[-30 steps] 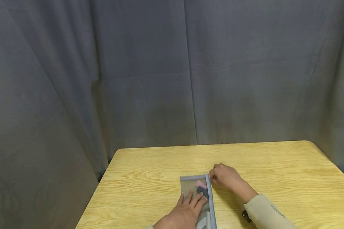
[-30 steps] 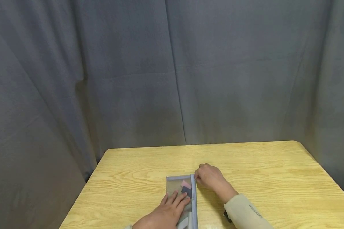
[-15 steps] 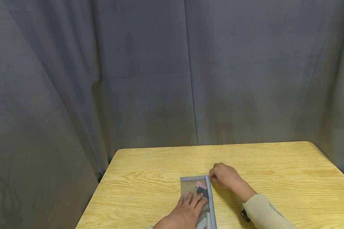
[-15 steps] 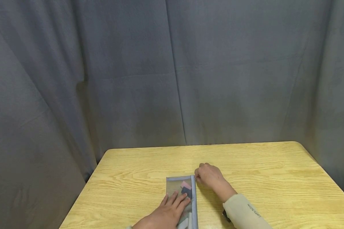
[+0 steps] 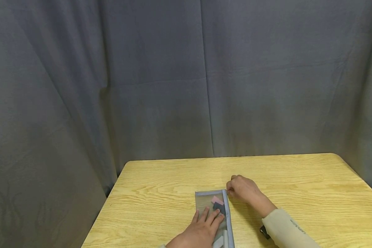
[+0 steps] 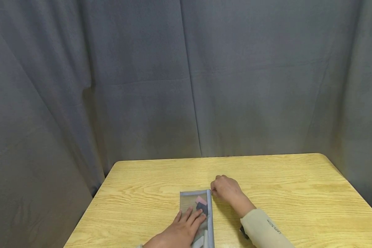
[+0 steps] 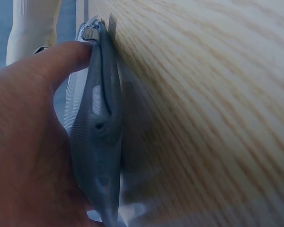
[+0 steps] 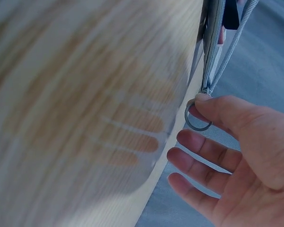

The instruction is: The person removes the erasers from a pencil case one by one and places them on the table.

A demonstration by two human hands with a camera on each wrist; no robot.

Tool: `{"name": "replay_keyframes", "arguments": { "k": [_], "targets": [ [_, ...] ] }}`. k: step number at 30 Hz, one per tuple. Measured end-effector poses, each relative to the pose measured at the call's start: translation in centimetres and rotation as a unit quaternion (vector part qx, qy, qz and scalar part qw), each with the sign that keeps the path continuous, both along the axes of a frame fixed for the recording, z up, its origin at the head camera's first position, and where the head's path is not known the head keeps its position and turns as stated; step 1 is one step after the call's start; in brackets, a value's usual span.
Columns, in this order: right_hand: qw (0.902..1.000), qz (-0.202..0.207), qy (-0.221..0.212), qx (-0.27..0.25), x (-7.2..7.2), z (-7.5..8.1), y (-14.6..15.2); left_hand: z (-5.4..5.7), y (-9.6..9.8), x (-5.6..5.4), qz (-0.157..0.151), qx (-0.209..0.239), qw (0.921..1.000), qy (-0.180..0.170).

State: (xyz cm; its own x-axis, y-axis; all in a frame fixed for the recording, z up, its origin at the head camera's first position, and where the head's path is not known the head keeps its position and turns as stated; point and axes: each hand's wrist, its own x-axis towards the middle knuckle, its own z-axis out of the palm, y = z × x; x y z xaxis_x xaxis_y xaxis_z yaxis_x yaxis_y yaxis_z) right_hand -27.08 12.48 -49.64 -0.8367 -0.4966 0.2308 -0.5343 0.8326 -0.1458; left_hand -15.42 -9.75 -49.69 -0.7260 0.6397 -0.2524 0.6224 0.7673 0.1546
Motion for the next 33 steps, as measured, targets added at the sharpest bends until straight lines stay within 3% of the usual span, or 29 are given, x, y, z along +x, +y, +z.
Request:
{"name": "replay_keyframes", "arguments": {
  "k": [33],
  "targets": [
    [0.9999, -0.007, -0.012, -0.008, -0.55, -0.29, 0.04, 0.15, 0.04, 0.02, 0.003, 0.004, 1.0000, -0.001]
  ]
}}
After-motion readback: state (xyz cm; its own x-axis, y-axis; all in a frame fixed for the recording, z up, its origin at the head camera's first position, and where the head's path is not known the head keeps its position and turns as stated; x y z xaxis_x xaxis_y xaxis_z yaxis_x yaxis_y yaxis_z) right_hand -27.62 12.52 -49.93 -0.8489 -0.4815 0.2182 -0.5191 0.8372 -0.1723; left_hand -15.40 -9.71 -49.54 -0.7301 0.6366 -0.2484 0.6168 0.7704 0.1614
